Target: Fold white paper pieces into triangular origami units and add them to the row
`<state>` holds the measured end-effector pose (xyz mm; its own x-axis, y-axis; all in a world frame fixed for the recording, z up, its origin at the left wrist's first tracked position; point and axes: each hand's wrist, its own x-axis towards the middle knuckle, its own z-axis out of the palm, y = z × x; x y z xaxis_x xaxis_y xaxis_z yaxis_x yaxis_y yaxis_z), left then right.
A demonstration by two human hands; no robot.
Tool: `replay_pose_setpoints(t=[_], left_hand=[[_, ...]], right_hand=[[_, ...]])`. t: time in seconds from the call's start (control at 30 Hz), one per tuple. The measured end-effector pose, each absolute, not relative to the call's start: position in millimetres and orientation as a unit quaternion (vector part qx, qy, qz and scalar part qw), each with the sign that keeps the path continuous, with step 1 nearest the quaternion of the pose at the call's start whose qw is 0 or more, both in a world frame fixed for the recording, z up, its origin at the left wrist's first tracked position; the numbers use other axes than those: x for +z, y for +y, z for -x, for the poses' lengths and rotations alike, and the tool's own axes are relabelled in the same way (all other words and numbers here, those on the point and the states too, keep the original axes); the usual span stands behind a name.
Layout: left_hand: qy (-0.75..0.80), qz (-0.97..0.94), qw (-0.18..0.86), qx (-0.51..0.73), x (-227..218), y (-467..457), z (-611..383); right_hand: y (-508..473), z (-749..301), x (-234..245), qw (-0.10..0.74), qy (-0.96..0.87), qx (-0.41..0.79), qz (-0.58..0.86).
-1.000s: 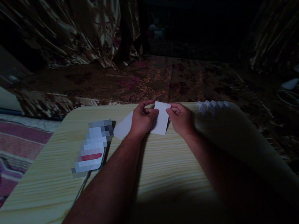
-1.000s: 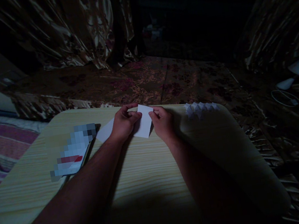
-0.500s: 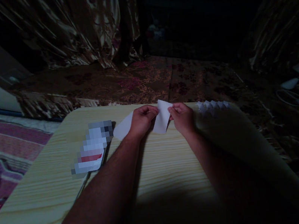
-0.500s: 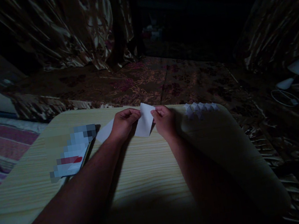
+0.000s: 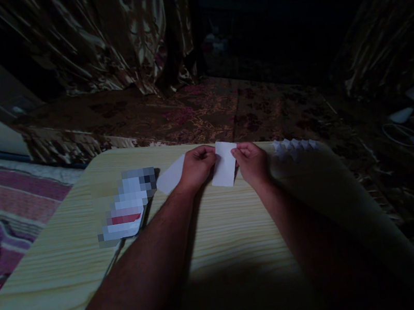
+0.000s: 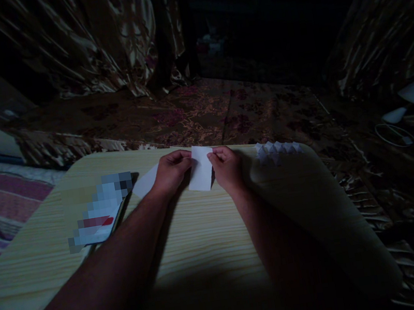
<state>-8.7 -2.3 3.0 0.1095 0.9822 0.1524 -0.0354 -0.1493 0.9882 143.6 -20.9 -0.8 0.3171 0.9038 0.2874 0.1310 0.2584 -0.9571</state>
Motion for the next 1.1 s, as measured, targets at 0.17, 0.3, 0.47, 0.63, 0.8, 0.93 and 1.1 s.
replay_pose_setpoints(t=[0.17,0.3,0.47,0.63,0.8,0.93,1.1], left_hand=[[0.418,-0.545,0.52,0.508,2.9,-2.7,7.5],[0.413,-0.519,0.526,0.532,2.3,-1.2,7.2],[0.403,-0.509,0.514,0.56,1.1,1.5,8.2],[0.403,-0.526,0.493,0.564,1.1,2.1,10.0],[0.405,-0.518,0.483,0.578,1.5,2.6,10.1],[0.414,-0.508,0.483,0.581,1.1,3.3,9.5],[0.403,-0.493,0.507,0.581,2.1,1.5,8.0]], right_hand=[[-22.5,-142.1,0.1,0.619,-0.494,0.298,0.533],[-24.3,-140.6,0.4,0.602,-0.513,0.316,0.524],[-24.7,-140.0,-5.1,0.557,-0.55,0.337,0.523],[-23.7,-139.6,-9.0,0.539,-0.576,0.349,0.506],[-26.4,-140.0,-3.8,0.495,-0.606,0.384,0.49],[-28.1,-140.4,-0.6,0.505,-0.597,0.38,0.494],[-29.5,-142.3,-1.1,0.543,-0.595,0.372,0.46]])
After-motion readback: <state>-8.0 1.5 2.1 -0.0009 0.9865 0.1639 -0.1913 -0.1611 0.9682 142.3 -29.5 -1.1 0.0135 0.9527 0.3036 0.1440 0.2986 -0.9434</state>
